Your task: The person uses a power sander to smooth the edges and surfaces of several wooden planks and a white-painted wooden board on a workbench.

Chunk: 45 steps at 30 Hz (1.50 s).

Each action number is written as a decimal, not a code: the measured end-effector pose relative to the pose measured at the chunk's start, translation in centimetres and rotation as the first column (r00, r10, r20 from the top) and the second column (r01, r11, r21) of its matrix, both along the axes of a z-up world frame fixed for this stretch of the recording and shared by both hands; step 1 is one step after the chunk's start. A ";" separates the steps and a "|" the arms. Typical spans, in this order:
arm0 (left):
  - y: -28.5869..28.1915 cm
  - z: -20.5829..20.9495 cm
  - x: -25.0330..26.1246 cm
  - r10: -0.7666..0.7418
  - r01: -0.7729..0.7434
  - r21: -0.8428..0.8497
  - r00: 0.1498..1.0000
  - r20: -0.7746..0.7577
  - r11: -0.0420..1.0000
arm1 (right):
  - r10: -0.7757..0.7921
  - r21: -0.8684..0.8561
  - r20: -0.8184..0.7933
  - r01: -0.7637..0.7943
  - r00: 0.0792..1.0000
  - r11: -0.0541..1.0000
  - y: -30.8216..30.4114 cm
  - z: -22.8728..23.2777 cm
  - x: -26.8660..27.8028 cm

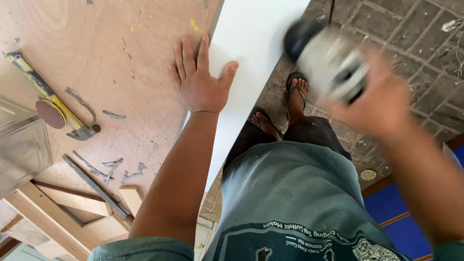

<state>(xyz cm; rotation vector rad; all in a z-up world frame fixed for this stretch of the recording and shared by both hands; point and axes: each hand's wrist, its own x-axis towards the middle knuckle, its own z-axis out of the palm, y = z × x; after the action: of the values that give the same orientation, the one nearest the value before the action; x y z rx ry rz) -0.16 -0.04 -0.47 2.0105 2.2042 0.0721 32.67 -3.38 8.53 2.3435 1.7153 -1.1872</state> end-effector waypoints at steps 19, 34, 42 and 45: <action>0.0 -0.4 -0.4 0.019 -0.018 -0.051 1.000 0.024 0.999 | 0.055 -0.103 -0.125 -0.068 0.991 0.992 0.2 1.3 -0.4; 0.0 -0.4 0.0 -0.043 0.047 0.115 0.998 -0.038 0.992 | -0.056 0.273 0.027 0.046 0.998 0.961 6.2 -1.4 5.4; 0.1 -0.2 -0.1 -0.034 0.034 0.075 0.999 -0.003 0.997 | -0.114 0.448 -0.105 0.149 0.988 0.881 5.8 -2.7 7.0; 0.0 -0.1 0.1 -0.028 0.027 0.072 0.999 0.014 0.997 | -0.336 0.293 -0.391 0.463 0.856 0.837 4.0 -4.6 7.1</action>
<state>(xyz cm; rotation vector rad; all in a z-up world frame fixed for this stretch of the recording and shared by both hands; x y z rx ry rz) -0.10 0.00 -0.60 2.0699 2.1943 0.1658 39.78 0.63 3.90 3.0151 1.7124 -1.4917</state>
